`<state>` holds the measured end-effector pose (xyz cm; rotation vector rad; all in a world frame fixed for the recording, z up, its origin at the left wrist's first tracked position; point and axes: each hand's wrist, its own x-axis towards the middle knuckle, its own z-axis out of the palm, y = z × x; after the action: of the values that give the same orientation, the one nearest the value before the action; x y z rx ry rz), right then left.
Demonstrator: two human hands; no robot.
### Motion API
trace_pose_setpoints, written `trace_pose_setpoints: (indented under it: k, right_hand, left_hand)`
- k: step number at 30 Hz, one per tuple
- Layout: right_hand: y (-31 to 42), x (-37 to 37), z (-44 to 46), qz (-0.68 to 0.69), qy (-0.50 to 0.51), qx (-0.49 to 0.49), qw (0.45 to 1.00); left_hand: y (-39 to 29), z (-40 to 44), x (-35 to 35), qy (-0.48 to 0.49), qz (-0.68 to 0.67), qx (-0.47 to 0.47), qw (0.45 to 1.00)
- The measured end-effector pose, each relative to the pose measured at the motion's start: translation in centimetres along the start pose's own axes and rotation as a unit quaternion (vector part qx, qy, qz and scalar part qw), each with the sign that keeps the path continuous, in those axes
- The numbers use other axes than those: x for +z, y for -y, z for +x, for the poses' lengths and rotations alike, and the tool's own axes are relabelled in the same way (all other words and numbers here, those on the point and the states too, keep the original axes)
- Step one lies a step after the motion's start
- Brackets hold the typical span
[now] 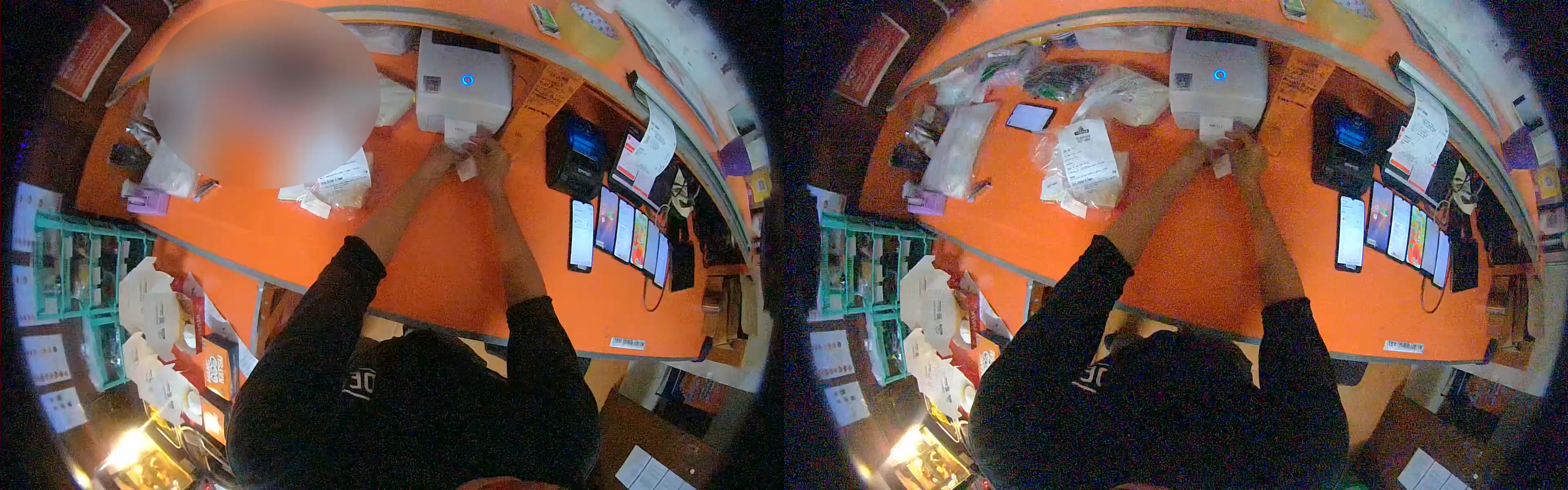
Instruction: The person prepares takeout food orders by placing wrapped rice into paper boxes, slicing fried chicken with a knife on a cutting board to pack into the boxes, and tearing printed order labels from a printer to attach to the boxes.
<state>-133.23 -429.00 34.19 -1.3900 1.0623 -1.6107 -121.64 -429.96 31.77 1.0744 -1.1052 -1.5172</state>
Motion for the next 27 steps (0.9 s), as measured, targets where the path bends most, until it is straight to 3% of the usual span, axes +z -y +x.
trace_pose_setpoints:
  k: [7,9,10,11,12,15,17,19,21,22,23,25,27]
  right_hand:
    - [2.1,0.3,-1.0,-0.193,0.065,-0.049,0.978]
    - [4.3,1.2,-0.7,-0.356,-0.039,-0.026,0.933]
    - [3.4,1.2,-0.3,-0.355,-0.036,-0.031,0.934]
    - [2.5,1.0,-0.2,-0.127,-0.030,-0.009,0.991]
    - [1.4,0.7,0.2,0.108,-0.022,0.014,0.994]
    - [0.0,-0.3,0.6,0.124,0.015,-0.040,0.991]
    - [-2.7,-1.4,1.0,0.084,0.027,-0.020,0.996]
    - [-0.7,-1.3,0.6,0.044,0.038,-0.001,0.998]
    - [7.4,1.5,-0.7,-0.273,-0.010,0.105,0.956]
    - [5.2,1.0,-0.3,-0.273,-0.011,0.105,0.956]
    - [2.3,0.6,0.4,-0.193,-0.042,-0.006,0.980]
    - [2.0,1.0,0.5,-0.108,-0.072,-0.117,0.985]
    - [1.7,0.6,0.4,0.146,-0.026,0.032,0.988]
  left_hand:
    - [-1.5,-1.5,-0.4,-0.011,-0.003,0.035,0.999]
    - [-2.0,-1.4,-0.1,-0.015,-0.012,0.045,0.999]
    - [-2.4,-1.2,0.0,-0.016,-0.014,0.050,0.999]
    - [-2.8,-1.1,0.3,-0.016,-0.017,0.053,0.998]
    - [-3.0,-0.9,0.5,-0.015,-0.021,0.057,0.998]
    - [-3.3,-0.6,0.7,-0.014,-0.028,0.062,0.998]
    - [-3.3,-0.7,0.5,-0.012,-0.031,0.062,0.997]
    - [-3.2,-0.8,0.4,-0.012,-0.031,0.062,0.998]
    - [-3.2,-0.8,0.4,-0.012,-0.032,0.062,0.997]
    - [-3.4,-0.8,0.4,-0.012,-0.032,0.064,0.997]
    - [-3.6,-0.8,0.3,-0.012,-0.033,0.065,0.997]
    - [-4.0,-0.6,0.3,-0.013,-0.035,0.069,0.997]
    - [-4.2,-0.6,0.5,-0.015,-0.035,0.071,0.997]
